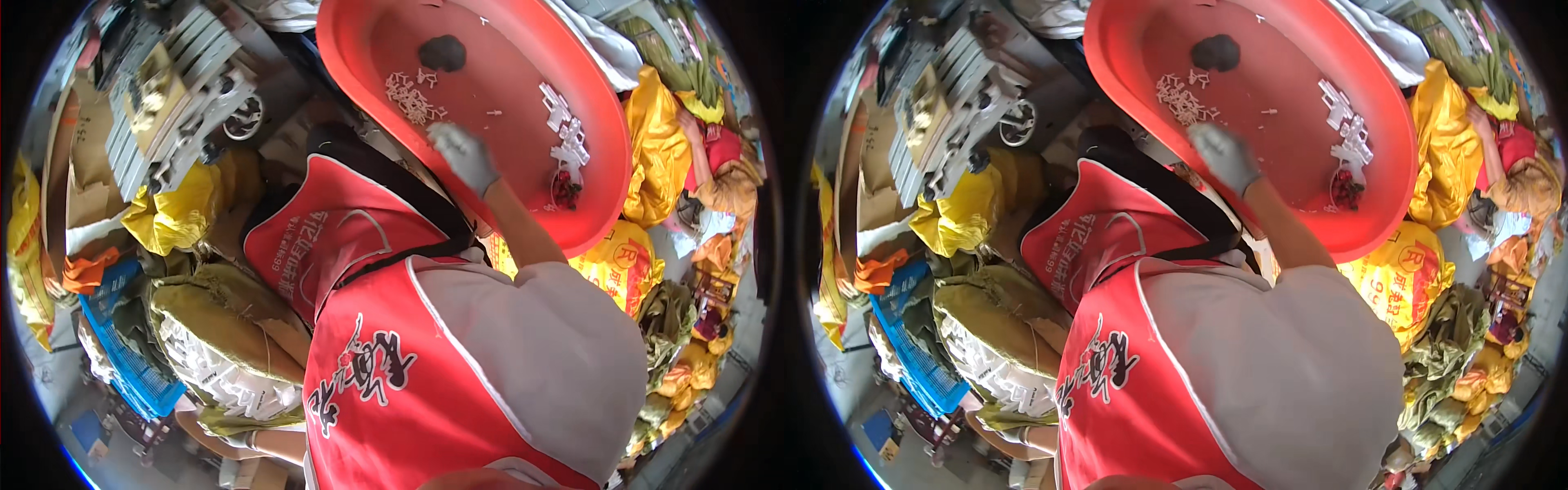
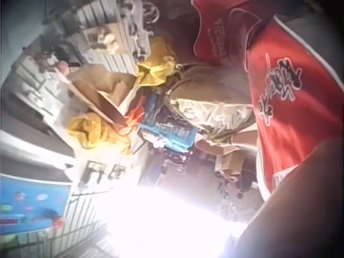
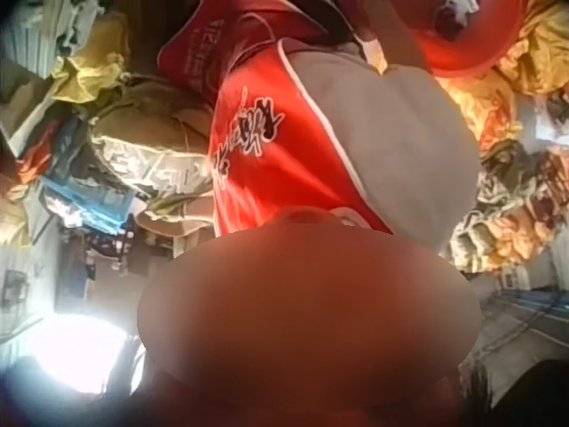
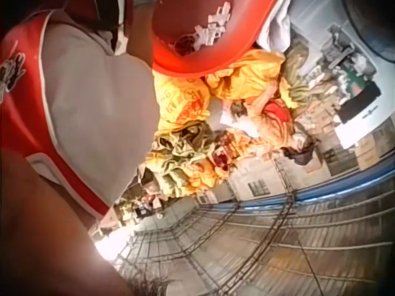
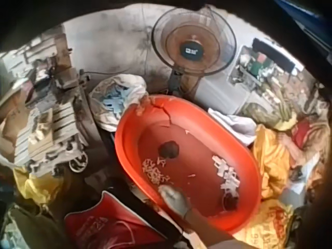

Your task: Processing plastic toy components using a machine and sorting them into a bag.

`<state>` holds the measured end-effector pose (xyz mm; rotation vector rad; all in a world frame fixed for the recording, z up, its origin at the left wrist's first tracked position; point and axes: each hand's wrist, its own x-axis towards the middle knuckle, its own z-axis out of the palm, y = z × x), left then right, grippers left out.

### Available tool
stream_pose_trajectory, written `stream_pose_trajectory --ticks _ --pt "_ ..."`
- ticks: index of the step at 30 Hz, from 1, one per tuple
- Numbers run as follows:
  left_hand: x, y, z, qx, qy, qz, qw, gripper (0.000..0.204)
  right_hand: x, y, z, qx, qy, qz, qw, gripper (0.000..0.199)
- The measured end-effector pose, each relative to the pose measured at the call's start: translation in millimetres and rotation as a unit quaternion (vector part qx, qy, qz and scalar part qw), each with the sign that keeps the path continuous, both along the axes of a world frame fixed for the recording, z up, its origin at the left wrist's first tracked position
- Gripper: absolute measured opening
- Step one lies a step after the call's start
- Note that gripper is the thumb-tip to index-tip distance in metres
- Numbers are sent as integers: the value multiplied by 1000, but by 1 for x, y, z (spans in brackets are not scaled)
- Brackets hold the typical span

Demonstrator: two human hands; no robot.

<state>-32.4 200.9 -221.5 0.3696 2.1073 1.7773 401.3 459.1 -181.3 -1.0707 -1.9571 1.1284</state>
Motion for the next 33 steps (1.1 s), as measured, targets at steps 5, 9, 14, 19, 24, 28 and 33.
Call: stream_pose_trajectory --ticks 5,9,14,19,24,28,33 --pt "-1 -1 8 -25 10 -15 1000 20 118 13 -128 -77 -478 -194 853 45" --pt "-4 -1 9 -36 11 -22 999 19 108 7 -185 -204 -329 -136 912 48" --pt "-9 -1 9 -48 17 -32 998 19 64 80 -171 -34 -197 -132 971 59" --pt "-25 -27 25 -57 37 -10 998 18 69 141 -143 -157 -443 -284 836 47" --pt "-33 -64 40 -65 51 21 996 17 5 156 -173 98 -265 -77 956 42" --pt "-39 -97 57 -75 66 41 994 17 -50 167 -134 57 -397 -102 910 43" --pt "-46 -140 76 -81 80 64 991 16 -90 162 -136 27 -352 -46 934 42"
